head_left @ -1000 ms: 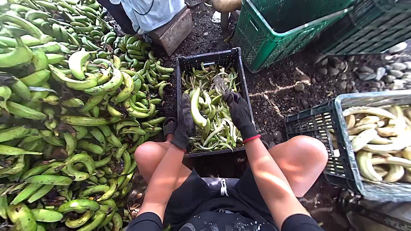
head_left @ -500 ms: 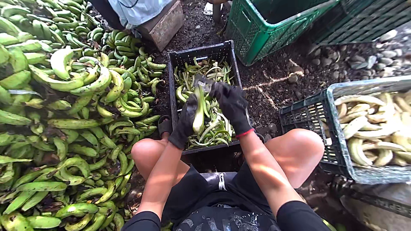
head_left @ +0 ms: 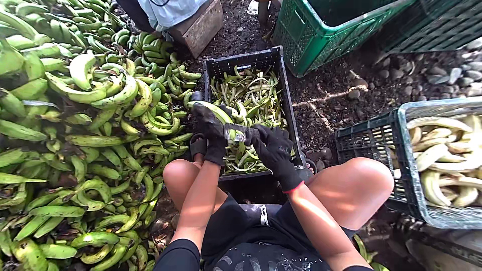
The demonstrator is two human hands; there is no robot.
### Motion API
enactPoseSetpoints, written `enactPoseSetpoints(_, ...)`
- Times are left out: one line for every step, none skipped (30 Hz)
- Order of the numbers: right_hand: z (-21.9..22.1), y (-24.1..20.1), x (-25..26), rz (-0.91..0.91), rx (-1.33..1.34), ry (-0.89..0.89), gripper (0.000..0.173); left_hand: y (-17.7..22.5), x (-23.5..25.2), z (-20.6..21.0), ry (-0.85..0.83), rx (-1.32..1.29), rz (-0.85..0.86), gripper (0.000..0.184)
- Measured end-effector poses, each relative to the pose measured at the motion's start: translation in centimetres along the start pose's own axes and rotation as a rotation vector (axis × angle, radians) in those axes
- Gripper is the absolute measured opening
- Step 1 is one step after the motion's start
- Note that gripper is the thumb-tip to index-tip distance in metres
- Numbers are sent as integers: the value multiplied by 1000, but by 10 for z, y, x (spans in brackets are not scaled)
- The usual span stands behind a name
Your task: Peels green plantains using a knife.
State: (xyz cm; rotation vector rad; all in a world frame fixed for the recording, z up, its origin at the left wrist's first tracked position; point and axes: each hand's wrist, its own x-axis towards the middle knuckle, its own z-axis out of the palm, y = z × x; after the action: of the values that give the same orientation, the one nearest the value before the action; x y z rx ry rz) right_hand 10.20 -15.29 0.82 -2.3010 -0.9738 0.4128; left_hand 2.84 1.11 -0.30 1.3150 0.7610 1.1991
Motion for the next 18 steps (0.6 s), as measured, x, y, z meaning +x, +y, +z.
enactPoseSetpoints(-2, -1, 12, 22, -8, 9, 56, 0, 0, 1, -165, -82, -58, 60)
enactPoseSetpoints(-5, -1, 25, 45, -3, -1, 56, 2, -2, 1, -334, -123, -124, 63)
enactPoseSetpoints(-11, -1, 36, 63, 2, -18, 55, 7, -5, 1, -465, -181, -219, 61)
enactPoseSetpoints(-15, 0, 47, 68, 0, -31, 54, 15, -10, 1, -560, -218, -359, 56)
enactPoseSetpoints(-18, 2, 57, 73, 4, -47, 54, 25, -16, 1, -646, -180, -510, 53)
enactPoseSetpoints(-21, 4, 65, 86, 11, -64, 53, 31, -23, 2, -736, -108, -620, 56)
enactPoseSetpoints(-23, 6, 72, 109, 22, -78, 51, 31, -28, 4, -783, -27, -649, 56)
enactPoseSetpoints(-23, 9, 77, 126, 49, -90, 49, 24, -29, 4, -781, 57, -600, 57)
enactPoseSetpoints(-22, 13, 80, 146, 88, -108, 50, 16, -24, 2, -767, 116, -520, 61)
enactPoseSetpoints(-20, 17, 81, 161, 126, -119, 53, 9, -18, 3, -679, 122, -474, 63)
enactPoseSetpoints(-16, 21, 78, 168, 162, -129, 54, 1, -13, 8, -532, 78, -452, 64)
enactPoseSetpoints(-13, 23, 71, 158, 183, -133, 54, -3, -7, 10, -403, 56, -422, 63)
enactPoseSetpoints(-10, 23, 61, 139, 188, -133, 54, -4, -3, 11, -269, 118, -361, 60)
enactPoseSetpoints(-6, 23, 50, 114, 181, -129, 56, -5, 0, 10, -150, 208, -289, 59)
enactPoseSetpoints(-1, 24, 36, 86, 167, -115, 60, -6, 2, 11, -12, 270, -252, 60)
enactPoseSetpoints(5, 25, 23, 55, 139, -83, 65, -6, 5, 15, 149, 318, -252, 58)
enactPoseSetpoints(12, 25, 14, 46, 99, -63, 64, -3, 6, 20, 281, 374, -285, 57)
enactPoseSetpoints(19, 25, 9, 35, 53, -38, 61, -4, 8, 21, 383, 437, -300, 54)
